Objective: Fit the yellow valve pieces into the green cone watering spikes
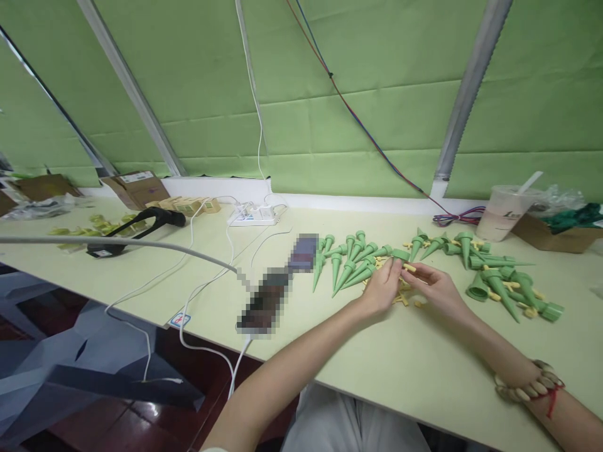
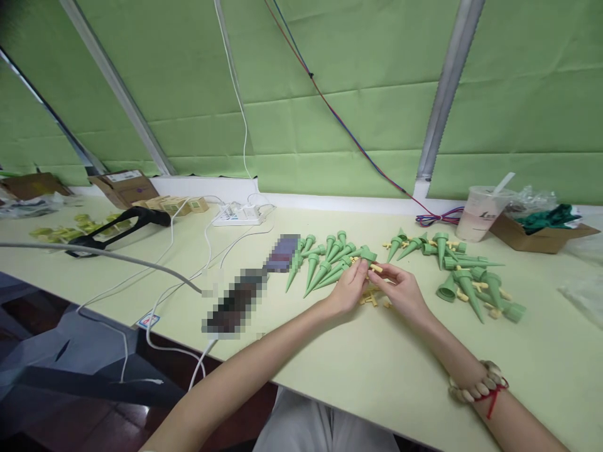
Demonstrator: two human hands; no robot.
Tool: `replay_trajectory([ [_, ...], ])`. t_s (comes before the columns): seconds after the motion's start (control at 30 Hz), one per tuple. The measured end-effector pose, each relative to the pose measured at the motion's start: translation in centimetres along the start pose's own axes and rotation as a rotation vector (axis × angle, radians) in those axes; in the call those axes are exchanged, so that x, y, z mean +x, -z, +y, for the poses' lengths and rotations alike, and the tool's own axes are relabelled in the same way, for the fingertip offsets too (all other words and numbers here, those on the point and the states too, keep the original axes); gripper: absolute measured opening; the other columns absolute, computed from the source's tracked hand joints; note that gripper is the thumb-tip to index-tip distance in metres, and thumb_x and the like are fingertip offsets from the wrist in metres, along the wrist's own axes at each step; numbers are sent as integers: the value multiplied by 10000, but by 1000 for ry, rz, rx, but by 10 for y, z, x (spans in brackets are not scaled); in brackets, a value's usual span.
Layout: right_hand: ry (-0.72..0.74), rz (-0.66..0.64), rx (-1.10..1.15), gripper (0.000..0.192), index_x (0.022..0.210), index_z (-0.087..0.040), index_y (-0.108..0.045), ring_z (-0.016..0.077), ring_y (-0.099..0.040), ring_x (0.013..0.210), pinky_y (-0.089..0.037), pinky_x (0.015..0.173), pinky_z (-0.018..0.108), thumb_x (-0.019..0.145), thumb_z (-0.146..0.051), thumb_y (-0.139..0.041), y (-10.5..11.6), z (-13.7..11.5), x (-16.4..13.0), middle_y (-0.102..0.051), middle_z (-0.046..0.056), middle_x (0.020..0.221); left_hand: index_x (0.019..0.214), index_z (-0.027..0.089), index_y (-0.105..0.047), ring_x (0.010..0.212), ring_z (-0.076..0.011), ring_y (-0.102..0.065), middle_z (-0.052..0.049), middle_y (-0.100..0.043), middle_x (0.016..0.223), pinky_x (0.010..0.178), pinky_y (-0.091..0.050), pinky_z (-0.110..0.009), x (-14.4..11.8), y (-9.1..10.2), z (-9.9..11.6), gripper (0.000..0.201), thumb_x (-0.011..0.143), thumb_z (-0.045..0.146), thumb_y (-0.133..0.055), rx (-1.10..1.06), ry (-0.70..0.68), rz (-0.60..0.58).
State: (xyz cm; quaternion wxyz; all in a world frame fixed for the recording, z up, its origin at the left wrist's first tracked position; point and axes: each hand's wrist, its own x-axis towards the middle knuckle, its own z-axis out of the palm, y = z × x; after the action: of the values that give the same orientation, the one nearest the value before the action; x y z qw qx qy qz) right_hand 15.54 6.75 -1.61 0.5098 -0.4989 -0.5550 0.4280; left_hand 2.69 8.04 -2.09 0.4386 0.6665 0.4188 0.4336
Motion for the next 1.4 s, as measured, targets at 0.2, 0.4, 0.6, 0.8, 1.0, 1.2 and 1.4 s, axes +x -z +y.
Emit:
replay_trajectory([
  [0.2,211,12,-182,399,746,-139,-532,135,-545,642,-450,548,218,685,-524,-618,1,1,0,-555,47,731,836,135,-484,711,-86,-434,-37,-505,777,722,-383,-219,2,3,0,546,859,573,-159,181,-95,3],
  [0.4,563,187,-638,161,718,-165,-530,123,-507,632,-393,500,212,786,-287,-449,12,4,0,-544,46,763,834,154,-479,637,-81,-394,-16,-476,699,646,-322,-205,0,3,4,516,869,553,-154,333,-119,7],
  [0.6,239,53,-255,399,844,-148,-604,158,-538,673,-465,580,267,636,-486,-651,20,2,8,-584,86,853,827,155,-503,619,-76,-381,-11,-470,687,595,-291,-191,-2,9,7,533,871,553,-152,286,-150,41],
  [0.8,-115,-130,203,519,922,-135,-627,129,-531,732,-469,618,217,615,-551,-686,13,1,8,-581,78,867,1035,179,-568,568,-100,-432,-1,-457,528,601,-319,-200,0,16,6,547,866,547,-200,268,-102,42],
  [1.0,-155,-157,241,475,935,-163,-635,111,-529,747,-458,613,176,600,-485,-732,12,4,5,-584,56,866,1111,225,-532,573,-93,-466,23,-494,540,607,-329,-197,0,15,8,485,858,540,-264,270,-114,57],
  [1.2,-253,-246,230,498,958,-172,-642,126,-565,729,-489,627,205,616,-529,-702,9,3,4,-609,78,924,1061,237,-571,607,-80,-491,25,-537,600,640,-347,-198,-3,21,14,448,853,524,-298,368,-161,110],
  [1.4,-286,-178,361,405,894,-194,-659,97,-545,707,-484,574,155,599,-458,-745,7,2,2,-594,53,950,1112,248,-529,609,-83,-491,17,-577,689,645,-354,-197,-5,23,17,432,852,516,-313,413,-188,97],
])
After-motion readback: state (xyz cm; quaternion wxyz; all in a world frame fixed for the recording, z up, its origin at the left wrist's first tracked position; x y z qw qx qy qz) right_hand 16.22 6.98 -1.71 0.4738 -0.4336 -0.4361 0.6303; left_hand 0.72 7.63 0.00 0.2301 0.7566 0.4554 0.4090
